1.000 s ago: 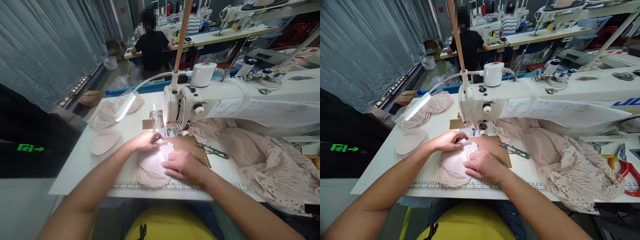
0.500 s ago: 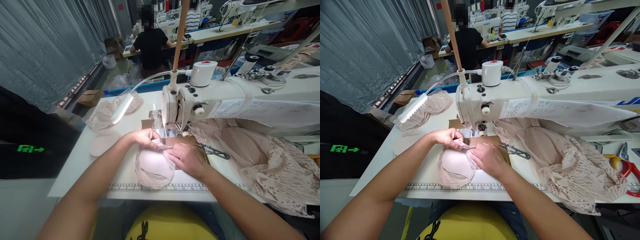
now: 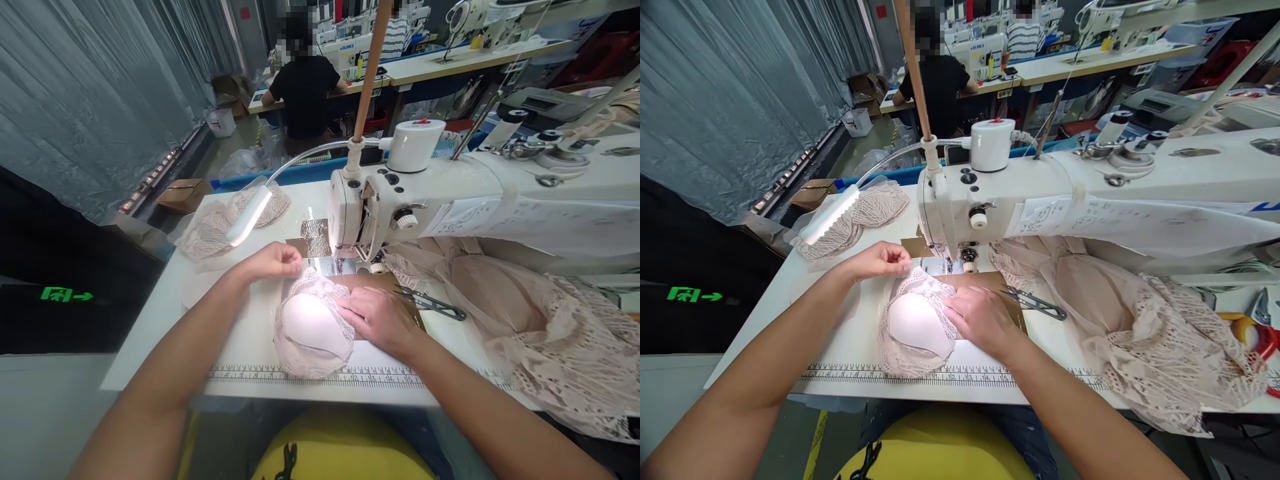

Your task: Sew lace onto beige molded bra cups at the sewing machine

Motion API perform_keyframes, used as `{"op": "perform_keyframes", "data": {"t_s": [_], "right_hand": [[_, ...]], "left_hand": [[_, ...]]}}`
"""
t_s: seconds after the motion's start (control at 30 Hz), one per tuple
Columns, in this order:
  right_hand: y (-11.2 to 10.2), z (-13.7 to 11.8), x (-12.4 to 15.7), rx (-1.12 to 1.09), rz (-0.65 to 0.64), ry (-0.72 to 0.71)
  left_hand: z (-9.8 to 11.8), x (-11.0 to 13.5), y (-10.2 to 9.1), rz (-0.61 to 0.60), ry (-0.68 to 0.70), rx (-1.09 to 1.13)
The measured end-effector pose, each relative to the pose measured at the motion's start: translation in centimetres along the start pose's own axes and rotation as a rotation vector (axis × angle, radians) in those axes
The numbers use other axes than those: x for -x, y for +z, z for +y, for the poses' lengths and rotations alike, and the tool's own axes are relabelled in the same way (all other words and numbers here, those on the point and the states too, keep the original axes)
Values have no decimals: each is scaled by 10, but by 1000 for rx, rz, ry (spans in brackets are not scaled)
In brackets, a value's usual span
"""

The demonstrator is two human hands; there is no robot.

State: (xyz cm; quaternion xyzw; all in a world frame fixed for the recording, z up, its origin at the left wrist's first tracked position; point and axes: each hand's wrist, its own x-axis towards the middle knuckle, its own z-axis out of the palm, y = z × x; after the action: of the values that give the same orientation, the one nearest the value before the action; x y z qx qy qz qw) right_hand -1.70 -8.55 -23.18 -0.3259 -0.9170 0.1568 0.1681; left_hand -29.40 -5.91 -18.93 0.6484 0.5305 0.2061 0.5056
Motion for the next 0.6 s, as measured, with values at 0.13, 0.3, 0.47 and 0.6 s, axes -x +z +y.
{"op": "perform_keyframes", "data": {"t_s": [0.13,0.3,0.47,0.6], "right_hand": [[0,-1,0,-8,31,-1],[0,0,1,26,82,-29],[-1,7,3,77,200,30],[0,9,1,130,106,78]], "left_hand": [[14,26,14,400,65,-252],[23,31,70,165,222,-621],[21,16,93,46,430,-785],[22,11,89,45,454,-784]]}}
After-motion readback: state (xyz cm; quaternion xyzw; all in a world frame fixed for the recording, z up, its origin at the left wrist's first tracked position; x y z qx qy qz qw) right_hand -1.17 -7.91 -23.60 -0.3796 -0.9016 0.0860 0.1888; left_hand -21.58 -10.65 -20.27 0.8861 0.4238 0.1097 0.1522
